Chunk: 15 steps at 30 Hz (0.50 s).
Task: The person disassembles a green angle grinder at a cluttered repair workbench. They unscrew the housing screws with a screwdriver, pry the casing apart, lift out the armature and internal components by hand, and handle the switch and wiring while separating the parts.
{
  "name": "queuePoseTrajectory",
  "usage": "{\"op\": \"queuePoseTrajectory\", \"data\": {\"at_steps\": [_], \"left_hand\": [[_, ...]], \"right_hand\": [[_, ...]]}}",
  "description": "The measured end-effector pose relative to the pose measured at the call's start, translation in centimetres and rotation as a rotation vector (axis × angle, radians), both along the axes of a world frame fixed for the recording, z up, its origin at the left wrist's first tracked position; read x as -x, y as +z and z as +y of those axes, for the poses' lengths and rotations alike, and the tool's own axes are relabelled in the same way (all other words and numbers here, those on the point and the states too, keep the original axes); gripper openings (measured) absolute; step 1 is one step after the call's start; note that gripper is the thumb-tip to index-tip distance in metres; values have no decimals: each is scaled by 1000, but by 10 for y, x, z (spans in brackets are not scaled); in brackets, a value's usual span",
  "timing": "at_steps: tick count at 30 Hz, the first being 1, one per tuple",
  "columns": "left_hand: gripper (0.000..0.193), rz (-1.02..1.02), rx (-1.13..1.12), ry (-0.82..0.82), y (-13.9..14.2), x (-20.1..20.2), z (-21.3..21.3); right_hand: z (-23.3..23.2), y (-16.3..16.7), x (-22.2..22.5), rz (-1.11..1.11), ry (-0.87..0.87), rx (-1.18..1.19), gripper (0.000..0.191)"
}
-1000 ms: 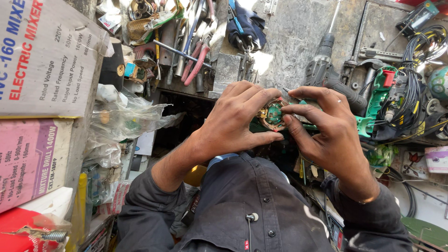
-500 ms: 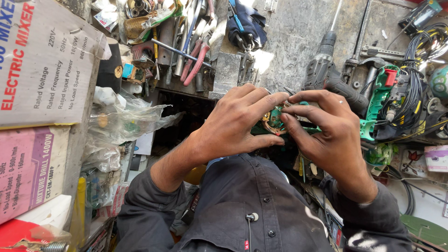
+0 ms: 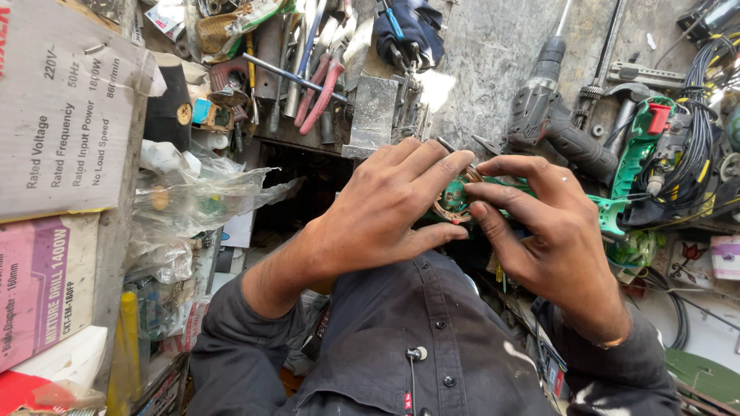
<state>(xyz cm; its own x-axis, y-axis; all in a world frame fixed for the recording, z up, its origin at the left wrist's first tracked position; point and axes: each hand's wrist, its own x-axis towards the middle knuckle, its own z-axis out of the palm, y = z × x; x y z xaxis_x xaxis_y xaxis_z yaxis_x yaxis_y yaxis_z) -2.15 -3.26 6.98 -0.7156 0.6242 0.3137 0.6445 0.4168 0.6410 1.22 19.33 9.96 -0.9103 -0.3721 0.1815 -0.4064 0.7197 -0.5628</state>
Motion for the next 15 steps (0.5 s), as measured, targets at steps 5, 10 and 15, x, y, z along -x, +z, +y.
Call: {"op": "queuePoseTrajectory", "data": {"at_steps": [5, 10, 15], "left_hand": [[78, 0, 28, 10, 3, -1, 1], [79, 25, 35, 29, 3, -3, 3], [77, 17, 16, 25, 4, -2, 4]], "right_hand": [[1, -1, 1, -15, 10, 23, 24], [3, -4, 2, 1, 29, 23, 25], [4, -3, 2, -23, 24, 11, 24]]}}
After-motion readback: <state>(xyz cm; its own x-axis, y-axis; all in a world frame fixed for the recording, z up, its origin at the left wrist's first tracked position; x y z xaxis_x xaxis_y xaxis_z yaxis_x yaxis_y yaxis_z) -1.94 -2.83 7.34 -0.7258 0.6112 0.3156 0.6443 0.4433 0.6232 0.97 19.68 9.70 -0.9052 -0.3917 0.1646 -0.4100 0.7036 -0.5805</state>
